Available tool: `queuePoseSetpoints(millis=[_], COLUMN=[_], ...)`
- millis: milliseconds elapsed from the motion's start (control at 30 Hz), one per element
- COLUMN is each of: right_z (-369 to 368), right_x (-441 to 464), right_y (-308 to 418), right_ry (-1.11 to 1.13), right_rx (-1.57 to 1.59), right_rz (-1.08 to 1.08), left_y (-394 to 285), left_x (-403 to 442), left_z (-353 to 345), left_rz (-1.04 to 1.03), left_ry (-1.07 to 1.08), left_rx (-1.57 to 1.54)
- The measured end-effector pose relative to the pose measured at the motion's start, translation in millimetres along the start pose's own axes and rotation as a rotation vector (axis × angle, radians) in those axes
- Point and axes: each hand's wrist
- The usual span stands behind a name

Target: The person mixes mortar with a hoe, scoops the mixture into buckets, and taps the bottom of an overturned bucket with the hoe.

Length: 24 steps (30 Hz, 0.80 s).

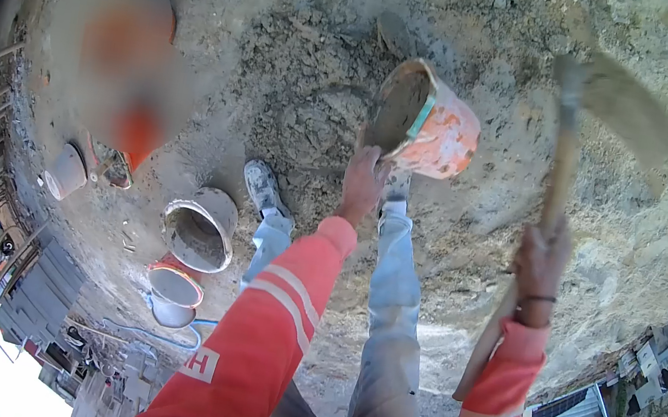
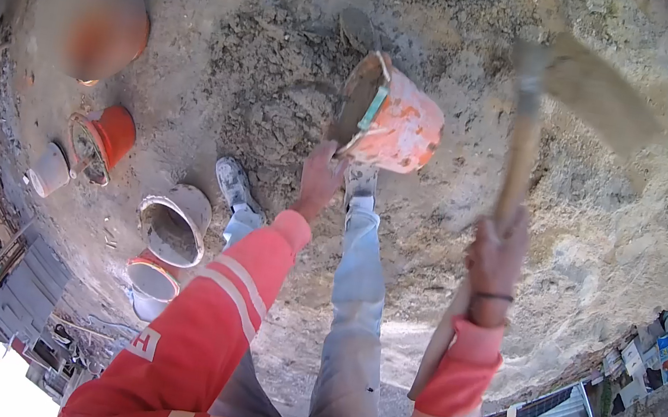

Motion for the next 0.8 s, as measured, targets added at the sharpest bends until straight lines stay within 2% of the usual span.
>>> queuePoseSetpoints(millis=[100,167,233,300,333,367,400,467,500,533,633,700,800], right_z=[26.7,12.4,-34.3,-116.1,-148.3,-163.2,-163.3,-134.5,-122.9,-111.5,-55.4,-28.3,-1.8], right_x=[-0.6,30.7,58.1,54.2,47.3,37.1,44.8,52.0,48.8,45.0,7.5,-10.1,-37.4], right_y=[36.6,28.7,-2.5,-73.6,-117.2,-110.7,-102.0,-85.4,-88.5,-92.6,-91.4,-96.7,-110.9], right_ry=[-0.180,-0.183,-0.543,-0.534,-0.322,-0.110,-0.118,0.219,0.216,0.220,0.332,0.327,0.315], right_rx=[0.151,0.142,-0.249,-0.431,-0.641,-0.836,-0.820,-0.127,-0.071,-0.013,0.214,0.260,0.299], right_rz=[0.067,0.114,0.248,0.456,0.355,0.252,0.260,-0.134,-0.090,-0.034,-0.358,-0.462,-0.573], left_y=[10.3,13.6,11.7,12.3,16.8,17.1,20.1,27.1,28.1,29.1,10.3,-11.9,-40.7], left_x=[7.6,7.9,5.5,6.7,3.8,6.5,2.6,0.3,2.4,6.9,17.0,18.2,28.9], left_z=[-8.9,-7.0,-4.1,-5.0,-10.7,-11.0,-6.9,-6.8,-8.4,-11.9,-16.9,-20.7,-34.5], left_rz=[-0.044,-0.051,-0.029,-0.022,-0.019,-0.022,-0.029,-0.078,-0.137,-0.112,-0.107,-0.081,0.118], left_ry=[0.043,0.078,0.086,0.080,0.090,0.095,0.042,0.016,-0.009,-0.011,-0.100,-0.118,-0.177], left_rx=[0.043,0.036,0.033,0.026,0.043,0.060,0.078,0.030,-0.022,-0.049,-0.085,-0.078,-0.058])
Point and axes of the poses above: each hand's wrist, its own x-axis towards the middle knuckle, its own z-axis out of the back of the hand, y = z × x, and after that the axes turned 1 degree about -y, right-handed
